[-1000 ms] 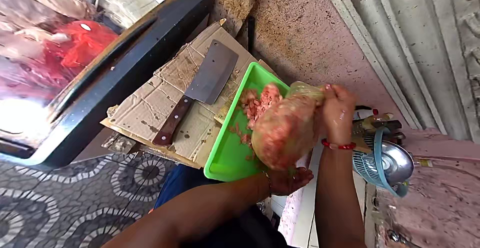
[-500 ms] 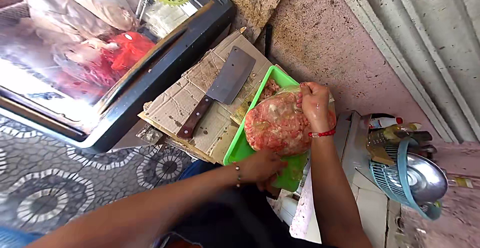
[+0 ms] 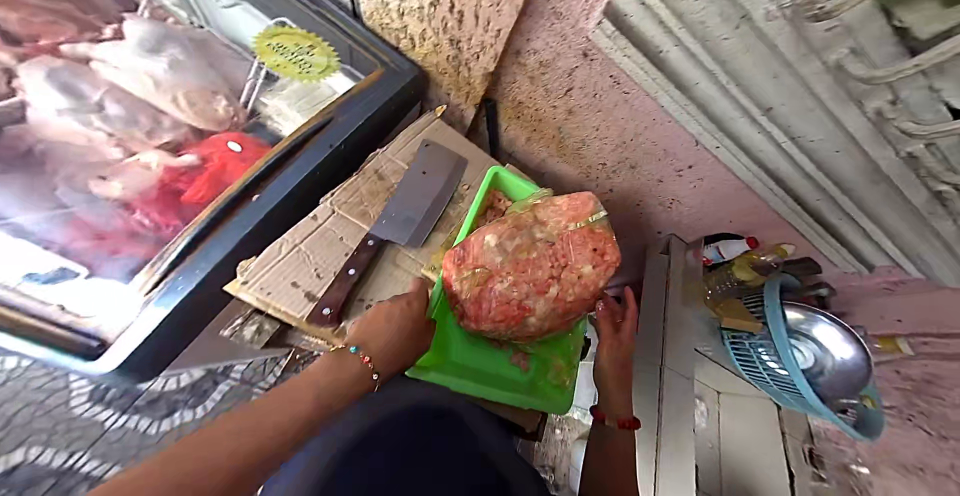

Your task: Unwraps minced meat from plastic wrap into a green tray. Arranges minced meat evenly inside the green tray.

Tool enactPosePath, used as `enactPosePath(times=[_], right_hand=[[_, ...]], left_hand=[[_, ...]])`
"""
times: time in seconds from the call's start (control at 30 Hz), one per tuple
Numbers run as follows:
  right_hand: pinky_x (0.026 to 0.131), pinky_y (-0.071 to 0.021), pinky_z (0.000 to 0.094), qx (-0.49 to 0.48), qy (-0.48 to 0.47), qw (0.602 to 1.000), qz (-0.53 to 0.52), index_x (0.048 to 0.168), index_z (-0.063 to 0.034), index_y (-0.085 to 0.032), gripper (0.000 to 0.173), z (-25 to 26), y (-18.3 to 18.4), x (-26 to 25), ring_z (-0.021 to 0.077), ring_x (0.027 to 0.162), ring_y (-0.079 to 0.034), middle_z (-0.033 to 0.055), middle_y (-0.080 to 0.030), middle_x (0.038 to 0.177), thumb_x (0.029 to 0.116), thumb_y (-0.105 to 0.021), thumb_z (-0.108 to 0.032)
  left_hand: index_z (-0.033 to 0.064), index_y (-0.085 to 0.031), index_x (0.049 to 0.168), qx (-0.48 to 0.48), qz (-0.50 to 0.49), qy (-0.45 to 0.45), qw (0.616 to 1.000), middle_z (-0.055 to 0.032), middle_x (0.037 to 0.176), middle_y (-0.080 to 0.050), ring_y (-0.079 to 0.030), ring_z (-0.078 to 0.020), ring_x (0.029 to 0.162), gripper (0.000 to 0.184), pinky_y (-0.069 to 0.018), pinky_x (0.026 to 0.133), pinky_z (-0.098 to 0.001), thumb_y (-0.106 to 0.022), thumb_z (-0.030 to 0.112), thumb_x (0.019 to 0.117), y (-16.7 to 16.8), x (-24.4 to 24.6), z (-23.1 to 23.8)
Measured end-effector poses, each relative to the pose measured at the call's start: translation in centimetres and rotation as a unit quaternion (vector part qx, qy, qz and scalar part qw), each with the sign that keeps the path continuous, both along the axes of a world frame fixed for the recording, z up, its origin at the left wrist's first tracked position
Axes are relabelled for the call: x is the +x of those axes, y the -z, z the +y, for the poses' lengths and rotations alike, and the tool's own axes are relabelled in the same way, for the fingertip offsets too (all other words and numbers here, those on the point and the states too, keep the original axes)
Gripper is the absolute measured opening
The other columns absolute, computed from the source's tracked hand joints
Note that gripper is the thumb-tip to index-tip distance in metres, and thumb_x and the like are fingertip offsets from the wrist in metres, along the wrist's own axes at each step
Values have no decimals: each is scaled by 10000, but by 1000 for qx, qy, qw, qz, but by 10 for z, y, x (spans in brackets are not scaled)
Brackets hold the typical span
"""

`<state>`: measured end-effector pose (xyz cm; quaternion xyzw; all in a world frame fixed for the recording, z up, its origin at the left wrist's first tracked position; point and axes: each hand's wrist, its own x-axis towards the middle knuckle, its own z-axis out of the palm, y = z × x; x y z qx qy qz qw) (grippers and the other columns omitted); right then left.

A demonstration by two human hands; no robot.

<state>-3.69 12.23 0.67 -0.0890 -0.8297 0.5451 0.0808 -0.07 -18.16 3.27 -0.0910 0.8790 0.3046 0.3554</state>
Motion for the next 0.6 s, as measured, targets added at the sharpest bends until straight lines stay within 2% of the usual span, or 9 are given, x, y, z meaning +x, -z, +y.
enactPosePath(times=[0.07, 0.13, 0.23, 0.33, 0.37, 0.47, 0.53, 0.6], right_hand=[[1030, -505, 319, -17, 0, 1000, -3, 1595, 43, -190, 737, -8, -1, 0, 224, 1259, -599, 281, -515, 1445, 987, -580, -104], [1045, -489, 300, -17, 2, 1000, -8, 1572, 70, -251, 681, -13, -2, -1, 218, 1264, -596, 284, -535, 1428, 991, -577, -69], [999, -511, 285, -13, 9, 1000, -17, 1529, 91, -334, 621, -16, -4, 0, 198, 1204, -622, 273, -565, 1385, 990, -600, -64], [978, -534, 298, -8, 12, 999, -31, 1494, 104, -386, 611, -24, -6, 7, 210, 1160, -646, 280, -580, 1351, 967, -647, -66], [944, -541, 294, -2, 12, 999, -33, 1477, 110, -399, 602, -28, -6, 10, 201, 1113, -652, 274, -590, 1315, 963, -658, -66], [892, -548, 281, 16, 10, 999, -43, 1425, 123, -443, 533, -35, -8, 16, 175, 1040, -659, 253, -620, 1234, 971, -657, -54], [951, -528, 294, 25, 18, 999, -37, 1407, 123, -477, 473, -31, -10, 16, 192, 1116, -645, 258, -618, 1279, 1007, -614, -88], [1022, -497, 349, 29, 34, 999, -6, 1440, 119, -449, 501, -27, -12, 12, 260, 1237, -595, 291, -562, 1378, 1027, -576, -136]], left_hand=[[-60, -426, 1398, -18, -13, 4, 1000, -333, 1239, -618, -616, -508, 1179, 453, -485, 958, -652, -504, 241, 1068, 0, -6, 5], [-72, -470, 1363, -29, -16, 21, 999, -336, 1253, -610, -605, -503, 1201, 415, -475, 976, -642, -455, 238, 1089, 2, -11, 6], [-37, -534, 1322, -54, 27, 21, 998, -317, 1204, -644, -627, -510, 1155, 380, -485, 930, -666, -440, 253, 1096, 8, -22, 0], [-9, -610, 1232, -97, 127, 10, 987, -303, 1070, -683, -667, -525, 1019, 339, -509, 809, -693, -487, 270, 1084, 27, -46, -19], [-18, -627, 1226, -100, 156, 5, 983, -316, 1074, -678, -660, -542, 1013, 341, -500, 796, -710, -513, 268, 1079, 27, -57, -26], [-39, -588, 1326, -63, 182, -8, 981, -361, 1170, -641, -610, -585, 1108, 375, -456, 878, -756, -606, 197, 1035, 1, -91, -42], [-61, -582, 1318, -19, 208, -25, 978, -351, 1168, -644, -614, -555, 1127, 337, -453, 924, -731, -531, 146, 1057, -17, -102, -40], [-94, -633, 1187, 30, 223, -57, 973, -338, 1115, -653, -627, -518, 1102, 372, -449, 934, -698, -415, 197, 1109, -24, -104, -33]])
